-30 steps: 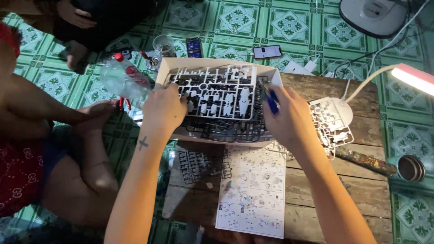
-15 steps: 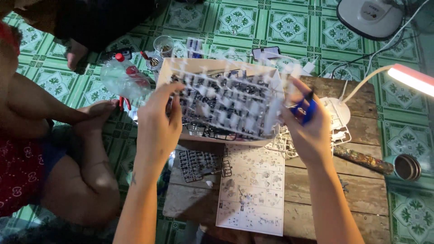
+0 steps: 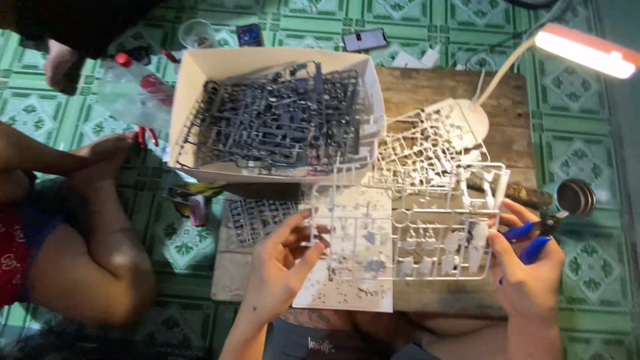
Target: Cutting plastic model components from a sprue and assembling them following a manual.
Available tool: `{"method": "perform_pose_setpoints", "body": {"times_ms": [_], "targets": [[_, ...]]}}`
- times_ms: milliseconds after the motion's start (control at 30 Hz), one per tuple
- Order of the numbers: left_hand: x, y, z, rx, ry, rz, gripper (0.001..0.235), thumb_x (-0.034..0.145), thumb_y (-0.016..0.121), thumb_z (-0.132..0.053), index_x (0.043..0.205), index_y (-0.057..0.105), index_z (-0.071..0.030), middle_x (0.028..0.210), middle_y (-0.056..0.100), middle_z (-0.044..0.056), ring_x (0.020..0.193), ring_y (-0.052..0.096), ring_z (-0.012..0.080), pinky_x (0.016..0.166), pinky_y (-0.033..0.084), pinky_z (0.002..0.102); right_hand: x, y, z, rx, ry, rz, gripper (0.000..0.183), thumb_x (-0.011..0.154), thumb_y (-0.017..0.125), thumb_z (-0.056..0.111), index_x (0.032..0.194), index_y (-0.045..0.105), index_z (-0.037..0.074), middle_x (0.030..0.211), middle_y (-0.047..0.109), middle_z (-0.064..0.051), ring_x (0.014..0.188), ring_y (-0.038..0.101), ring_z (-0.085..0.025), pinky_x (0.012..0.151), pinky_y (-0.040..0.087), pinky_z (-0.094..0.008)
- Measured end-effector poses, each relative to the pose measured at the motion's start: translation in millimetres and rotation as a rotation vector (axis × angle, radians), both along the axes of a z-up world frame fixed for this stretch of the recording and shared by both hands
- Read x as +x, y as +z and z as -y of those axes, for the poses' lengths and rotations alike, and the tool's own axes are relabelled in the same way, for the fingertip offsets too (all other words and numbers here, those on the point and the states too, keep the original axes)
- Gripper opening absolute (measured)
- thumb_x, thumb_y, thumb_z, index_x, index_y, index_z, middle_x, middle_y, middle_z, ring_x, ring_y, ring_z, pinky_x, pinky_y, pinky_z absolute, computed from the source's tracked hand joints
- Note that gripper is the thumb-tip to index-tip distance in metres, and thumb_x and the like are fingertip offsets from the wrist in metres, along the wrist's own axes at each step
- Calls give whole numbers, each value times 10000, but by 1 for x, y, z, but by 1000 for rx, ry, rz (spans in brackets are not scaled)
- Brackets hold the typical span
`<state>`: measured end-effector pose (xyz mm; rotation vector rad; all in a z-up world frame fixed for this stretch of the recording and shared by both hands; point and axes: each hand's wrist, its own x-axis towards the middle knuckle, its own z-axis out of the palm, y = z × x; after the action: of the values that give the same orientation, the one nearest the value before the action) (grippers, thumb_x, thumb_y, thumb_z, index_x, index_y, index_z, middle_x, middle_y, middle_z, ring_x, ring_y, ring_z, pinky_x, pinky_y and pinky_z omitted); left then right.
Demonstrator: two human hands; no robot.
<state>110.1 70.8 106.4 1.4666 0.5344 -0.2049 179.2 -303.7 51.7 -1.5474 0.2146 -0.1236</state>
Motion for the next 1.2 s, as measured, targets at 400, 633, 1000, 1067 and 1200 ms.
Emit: {"method": "perform_pose_setpoints", "body": {"times_ms": [400,633,1000,1067,1200], "targets": [[-16,-9,38,-306,-87,30,539,969,776,-137,1493,701,-36,1211,905,197,1078,880,316,966,794,475,-31,-13,56,-65,-46,-68,527,1078,587,-90,1601,581,-32,1407,686,-188,1323,689,-250,1134,583,-339],[-23,-26,41,-368,-102,15,539,990,735,-133,1512,675,-10,1220,889,221,1072,889,321,980,778,462,-41,-17,69,-59,-64,-93,563,1087,623,-17,1648,586,12,1360,717,-167,1244,722,-229,1129,606,-307],[-13,-36,50,-516,-171,175,783,1061,665,-462,1676,460,-23,1317,807,272,649,745,256,664,695,438,-43,-2,61,-129,-47,-174,534,1114,624,13,1646,583,10,1305,686,-172,869,722,-313,671,602,-378],[-12,-30,55,-396,-182,160,701,1074,630,-447,1636,502,-48,1308,837,226,633,701,202,655,682,389,-46,-8,63,-139,-46,-157,523,1088,643,2,1609,607,-6,1338,697,-173,1032,721,-273,866,591,-332],[-12,-18,61,-153,-126,104,519,1078,589,-438,1447,627,-75,1187,906,124,693,723,174,730,678,352,-54,-10,58,-216,-14,-126,498,1044,654,-73,1541,649,-98,1326,706,-252,1084,717,-277,883,573,-302]]}}
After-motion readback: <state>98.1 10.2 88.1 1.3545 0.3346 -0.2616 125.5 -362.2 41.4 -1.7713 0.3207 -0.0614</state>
